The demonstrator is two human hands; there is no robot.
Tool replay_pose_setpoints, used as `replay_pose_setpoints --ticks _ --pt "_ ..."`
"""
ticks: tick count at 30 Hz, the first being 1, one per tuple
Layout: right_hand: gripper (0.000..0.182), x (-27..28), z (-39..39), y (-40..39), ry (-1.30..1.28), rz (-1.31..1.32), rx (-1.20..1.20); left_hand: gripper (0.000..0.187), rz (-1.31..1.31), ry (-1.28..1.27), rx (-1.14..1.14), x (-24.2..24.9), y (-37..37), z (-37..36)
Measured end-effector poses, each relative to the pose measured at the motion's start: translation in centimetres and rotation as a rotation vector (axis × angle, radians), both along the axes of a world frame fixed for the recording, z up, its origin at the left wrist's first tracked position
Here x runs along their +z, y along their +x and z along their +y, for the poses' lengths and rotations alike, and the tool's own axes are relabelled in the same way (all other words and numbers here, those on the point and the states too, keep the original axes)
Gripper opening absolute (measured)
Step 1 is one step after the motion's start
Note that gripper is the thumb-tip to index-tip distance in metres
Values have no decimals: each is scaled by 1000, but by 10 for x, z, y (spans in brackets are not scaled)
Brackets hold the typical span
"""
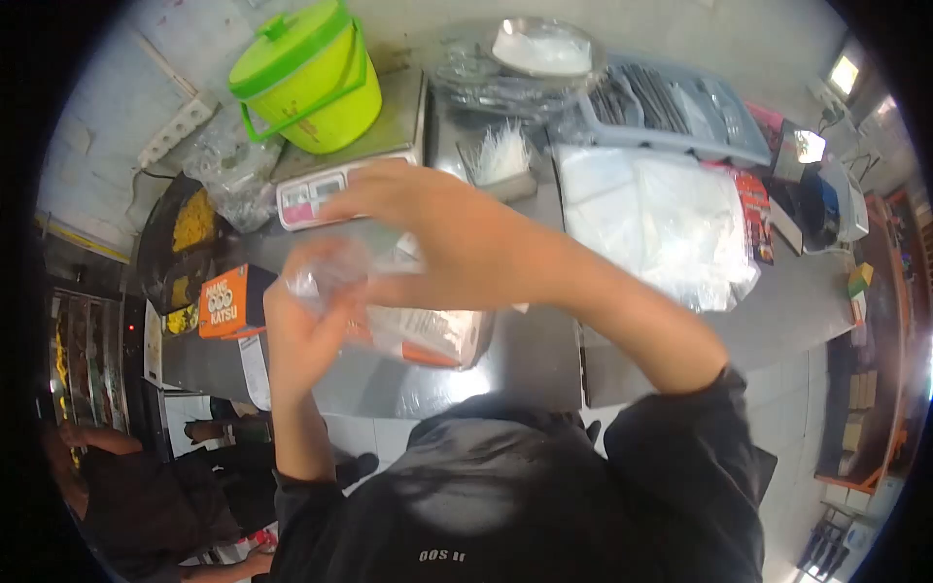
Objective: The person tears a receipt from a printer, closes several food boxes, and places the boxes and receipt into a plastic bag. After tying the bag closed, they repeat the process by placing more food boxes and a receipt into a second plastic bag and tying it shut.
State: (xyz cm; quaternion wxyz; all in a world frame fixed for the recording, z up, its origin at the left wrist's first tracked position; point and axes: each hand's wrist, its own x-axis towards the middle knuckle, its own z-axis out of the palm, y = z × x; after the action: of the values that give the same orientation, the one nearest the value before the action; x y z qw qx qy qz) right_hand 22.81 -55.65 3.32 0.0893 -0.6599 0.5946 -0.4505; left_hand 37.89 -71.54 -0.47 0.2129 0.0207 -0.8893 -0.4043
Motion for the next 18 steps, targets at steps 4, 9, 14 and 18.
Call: replay_pose_setpoints --ticks 4,9,14,18 --pt "113 -89 9 21 69 -245 -45 29 54 -277 -71 29 0 5" --pt "66 -159 -54 48 56 -679 29 35 63 -378 -199 37 -12 33" --pt "40 -131 -24 56 -98 -339 -6 75 -161 -165 -130 5 31 -8" --pt "34 -146 -18 79 127 -237 73 88 -367 -380 -248 -89 49 -23"
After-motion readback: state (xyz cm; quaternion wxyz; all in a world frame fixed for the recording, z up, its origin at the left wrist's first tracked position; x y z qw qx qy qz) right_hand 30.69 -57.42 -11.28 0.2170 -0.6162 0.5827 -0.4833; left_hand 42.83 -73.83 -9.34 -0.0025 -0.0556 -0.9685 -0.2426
